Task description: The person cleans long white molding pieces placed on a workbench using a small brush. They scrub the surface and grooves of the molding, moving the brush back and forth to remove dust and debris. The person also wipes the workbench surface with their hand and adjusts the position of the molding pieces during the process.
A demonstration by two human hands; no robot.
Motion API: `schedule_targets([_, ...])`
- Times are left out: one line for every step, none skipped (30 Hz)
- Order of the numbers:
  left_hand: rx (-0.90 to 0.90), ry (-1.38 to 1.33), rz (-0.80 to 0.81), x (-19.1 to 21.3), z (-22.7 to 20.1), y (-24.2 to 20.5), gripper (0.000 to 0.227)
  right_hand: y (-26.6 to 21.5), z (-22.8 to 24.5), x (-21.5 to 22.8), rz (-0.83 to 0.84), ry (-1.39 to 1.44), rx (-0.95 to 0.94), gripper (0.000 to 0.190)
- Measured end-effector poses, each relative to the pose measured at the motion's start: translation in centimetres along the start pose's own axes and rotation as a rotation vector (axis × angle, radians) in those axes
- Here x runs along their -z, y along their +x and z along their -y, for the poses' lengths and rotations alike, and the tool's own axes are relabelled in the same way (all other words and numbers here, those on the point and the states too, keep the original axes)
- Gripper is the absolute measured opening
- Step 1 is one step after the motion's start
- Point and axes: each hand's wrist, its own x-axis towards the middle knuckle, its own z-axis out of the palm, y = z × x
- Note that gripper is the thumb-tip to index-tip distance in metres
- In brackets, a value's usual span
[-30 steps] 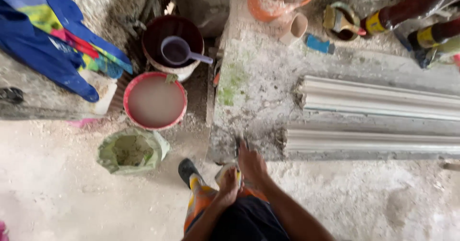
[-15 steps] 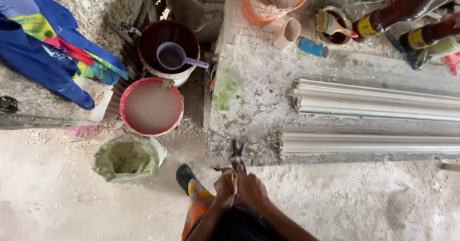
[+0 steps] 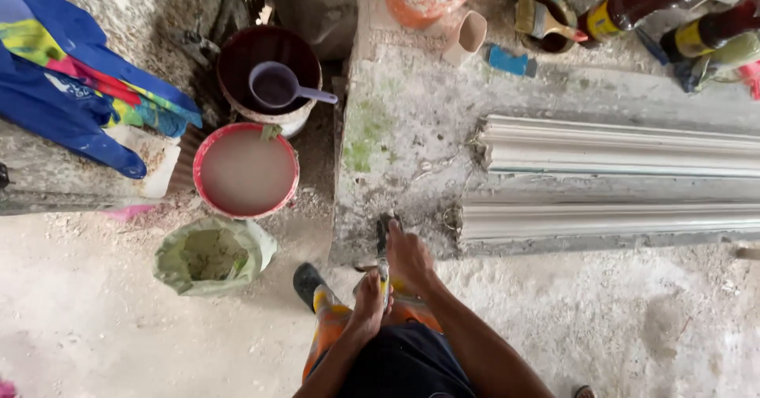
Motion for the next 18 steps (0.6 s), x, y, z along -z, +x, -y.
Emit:
schedule_targets([-0.007, 0.016, -0.001, 0.3, -0.8, -0.2, 0.051, -0.5, 0.6, -0.1, -0.01, 0.014, -0.002, 0.03])
schedule_targets([0.016, 0.043, -0.011, 0.5, -1.7, -0.5, 0.053, -0.9, 1.3, 0.0, -0.015, 0.038, -0.006, 0.03])
schedule_targets([0.036, 0.061, -0.008, -0.4, -2.6, -0.3, 0.055, -1.0, 1.2, 0.7, -0.026, 0.046, -0.013, 0.03])
schedule_targets([0.028, 0.068, 0.005, -0.9, -3.5, 0.3, 0.055, -1.6, 1.2, 1.0, -0.043, 0.045, -0.017, 0.03])
schedule_targets([0.015, 0.07, -0.005, -0.8, -3.5, 0.2, 0.054, -3.0, 1.2, 0.9, 0.0, 0.085, 0.064, 0.045])
schedule_targets([0.002, 0.071, -0.016, -0.7, -3.6, 0.1, 0.052, -4.4, 1.3, 0.7, 0.045, 0.123, 0.143, 0.066])
schedule_targets([0.014, 0.074, -0.019, -0.6, -3.1, -0.5, 0.052, -3.4, 1.8, 1.4, 0.054, 0.128, 0.135, 0.066])
schedule_targets([0.016, 0.077, -0.029, -0.4, -2.7, -1.1, 0.051, -2.3, 2.2, 2.0, 0.025, 0.141, -0.03, 0.049])
schedule_targets([0.015, 0.085, -0.037, -0.2, -2.4, -1.6, 0.05, -1.2, 2.7, 2.7, -0.005, 0.154, -0.196, 0.037])
schedule_targets([0.024, 0.091, -0.039, 0.2, -1.6, -1.8, 0.05, -2.1, 2.2, 2.0, 0.0, 0.159, -0.205, 0.037])
schedule_targets([0.046, 0.057, -0.049, 0.4, -2.0, -0.9, 0.046, -1.8, 1.9, 1.6, -0.016, 0.199, -0.157, 0.031])
schedule_targets([0.068, 0.023, -0.06, 0.6, -2.5, -0.1, 0.042, -1.5, 1.7, 1.3, -0.032, 0.237, -0.109, 0.028])
schedule_targets([0.063, 0.027, -0.055, 0.9, -2.0, 0.6, 0.042, -2.7, 1.1, 0.3, -0.04, 0.238, -0.109, 0.028])
schedule_targets([-0.006, 0.067, 0.03, 1.3, -1.4, 1.2, 0.049, -3.9, 0.5, -0.7, -0.034, 0.202, -0.03, 0.034])
schedule_targets([-0.074, 0.104, 0.107, 2.0, -0.6, 1.6, 0.057, -5.4, 0.0, -2.0, -0.02, 0.166, 0.051, 0.042])
schedule_targets([-0.076, 0.106, 0.106, 1.5, -1.7, 0.8, 0.057, -3.5, 0.4, -0.6, -0.022, 0.168, 0.053, 0.042])
schedule_targets([-0.007, 0.108, 0.009, 1.4, -2.7, -0.5, 0.052, -2.0, 1.0, 0.6, 0.064, 0.19, -0.033, 0.041])
schedule_targets([0.06, 0.11, -0.09, 1.1, -3.6, -1.7, 0.047, -0.5, 1.6, 1.9, 0.151, 0.212, -0.119, 0.041])
